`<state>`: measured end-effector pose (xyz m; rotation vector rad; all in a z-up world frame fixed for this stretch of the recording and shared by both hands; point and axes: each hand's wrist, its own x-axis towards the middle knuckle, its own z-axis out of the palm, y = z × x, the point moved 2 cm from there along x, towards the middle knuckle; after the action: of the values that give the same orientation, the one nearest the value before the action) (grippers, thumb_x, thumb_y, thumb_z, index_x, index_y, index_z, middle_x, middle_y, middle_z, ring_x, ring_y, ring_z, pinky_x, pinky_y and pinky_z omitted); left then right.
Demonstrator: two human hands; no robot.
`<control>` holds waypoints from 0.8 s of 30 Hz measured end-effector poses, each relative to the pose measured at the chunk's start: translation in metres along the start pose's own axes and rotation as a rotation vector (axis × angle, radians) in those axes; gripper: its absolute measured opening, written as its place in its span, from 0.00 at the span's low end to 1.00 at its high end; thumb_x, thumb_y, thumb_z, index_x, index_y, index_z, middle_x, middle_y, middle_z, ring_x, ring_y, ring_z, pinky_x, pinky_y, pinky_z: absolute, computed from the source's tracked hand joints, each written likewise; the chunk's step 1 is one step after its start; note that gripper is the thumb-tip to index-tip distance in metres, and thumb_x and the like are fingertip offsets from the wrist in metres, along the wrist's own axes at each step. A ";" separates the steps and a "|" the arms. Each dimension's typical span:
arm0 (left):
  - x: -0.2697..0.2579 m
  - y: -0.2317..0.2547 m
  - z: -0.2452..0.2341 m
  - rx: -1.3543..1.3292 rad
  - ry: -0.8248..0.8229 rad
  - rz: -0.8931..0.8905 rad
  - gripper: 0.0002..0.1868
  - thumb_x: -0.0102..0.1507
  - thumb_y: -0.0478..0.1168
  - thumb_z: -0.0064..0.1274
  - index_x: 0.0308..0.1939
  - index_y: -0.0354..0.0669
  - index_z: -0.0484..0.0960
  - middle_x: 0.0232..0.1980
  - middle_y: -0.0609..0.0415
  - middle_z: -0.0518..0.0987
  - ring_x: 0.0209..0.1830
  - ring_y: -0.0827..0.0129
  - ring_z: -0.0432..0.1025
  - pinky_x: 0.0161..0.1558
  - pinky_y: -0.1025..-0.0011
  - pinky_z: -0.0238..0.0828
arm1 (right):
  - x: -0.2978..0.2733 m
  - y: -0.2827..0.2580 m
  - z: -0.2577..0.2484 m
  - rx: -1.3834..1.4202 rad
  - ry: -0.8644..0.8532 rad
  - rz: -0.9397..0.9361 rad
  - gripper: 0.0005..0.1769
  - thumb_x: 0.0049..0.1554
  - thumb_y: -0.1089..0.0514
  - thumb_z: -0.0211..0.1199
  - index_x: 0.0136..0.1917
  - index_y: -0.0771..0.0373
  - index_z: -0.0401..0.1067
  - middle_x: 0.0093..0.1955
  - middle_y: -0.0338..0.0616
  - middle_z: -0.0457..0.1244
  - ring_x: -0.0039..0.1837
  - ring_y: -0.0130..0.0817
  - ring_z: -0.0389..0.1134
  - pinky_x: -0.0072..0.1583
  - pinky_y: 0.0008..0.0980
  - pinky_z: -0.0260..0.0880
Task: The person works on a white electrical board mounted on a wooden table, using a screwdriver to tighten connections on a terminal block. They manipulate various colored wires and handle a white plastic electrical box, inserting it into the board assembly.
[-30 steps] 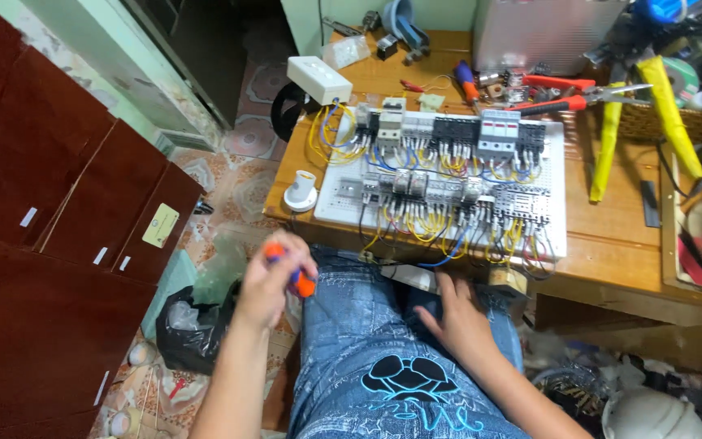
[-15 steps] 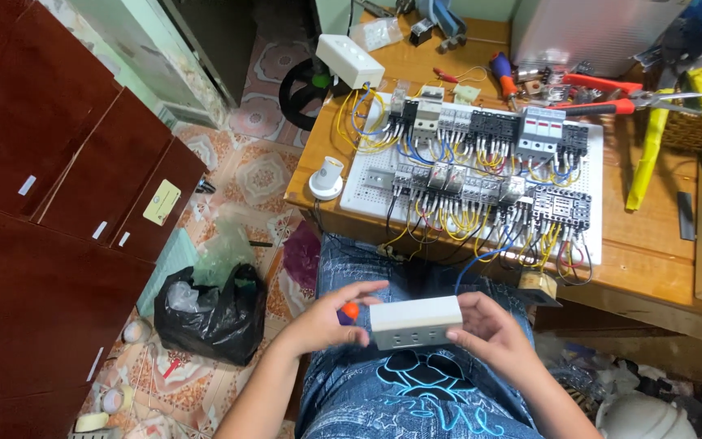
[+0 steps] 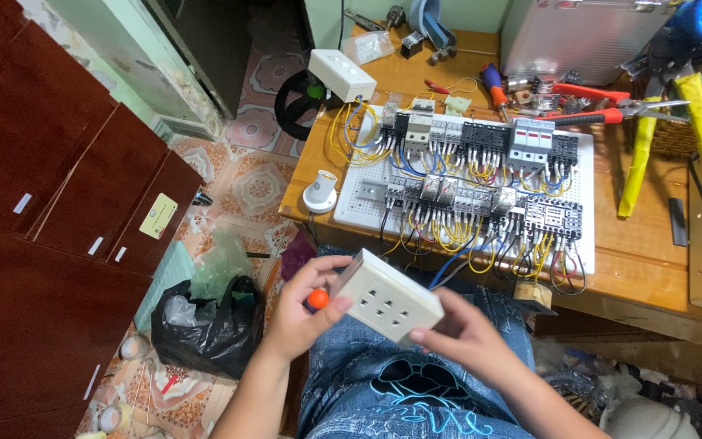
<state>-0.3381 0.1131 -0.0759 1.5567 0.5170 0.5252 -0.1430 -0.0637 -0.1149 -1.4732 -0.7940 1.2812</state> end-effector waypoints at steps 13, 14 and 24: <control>0.007 -0.077 0.041 0.782 -0.348 -0.476 0.23 0.58 0.45 0.59 0.57 0.70 0.75 0.60 0.64 0.82 0.52 0.63 0.78 0.41 0.64 0.73 | 0.012 0.089 -0.030 -0.205 0.119 0.178 0.58 0.45 0.38 0.73 0.82 0.51 0.49 0.77 0.39 0.60 0.75 0.31 0.62 0.72 0.34 0.63; 0.010 -0.088 0.043 0.801 -0.333 -0.429 0.23 0.58 0.45 0.59 0.57 0.67 0.74 0.60 0.62 0.82 0.51 0.59 0.79 0.41 0.61 0.74 | 0.008 0.087 -0.033 -0.259 0.134 0.247 0.59 0.46 0.34 0.70 0.82 0.51 0.47 0.81 0.40 0.53 0.79 0.34 0.55 0.75 0.38 0.57; 0.015 -0.141 0.051 0.911 -0.385 -0.178 0.17 0.61 0.49 0.60 0.54 0.67 0.78 0.64 0.72 0.78 0.40 0.65 0.79 0.32 0.65 0.74 | -0.029 -0.013 -0.062 -0.660 0.736 -0.085 0.15 0.56 0.47 0.65 0.53 0.52 0.82 0.46 0.35 0.75 0.47 0.27 0.75 0.50 0.29 0.72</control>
<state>-0.2966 0.0884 -0.2185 2.3727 0.6234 -0.2054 -0.0879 -0.1021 -0.0964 -2.2072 -0.7801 0.3227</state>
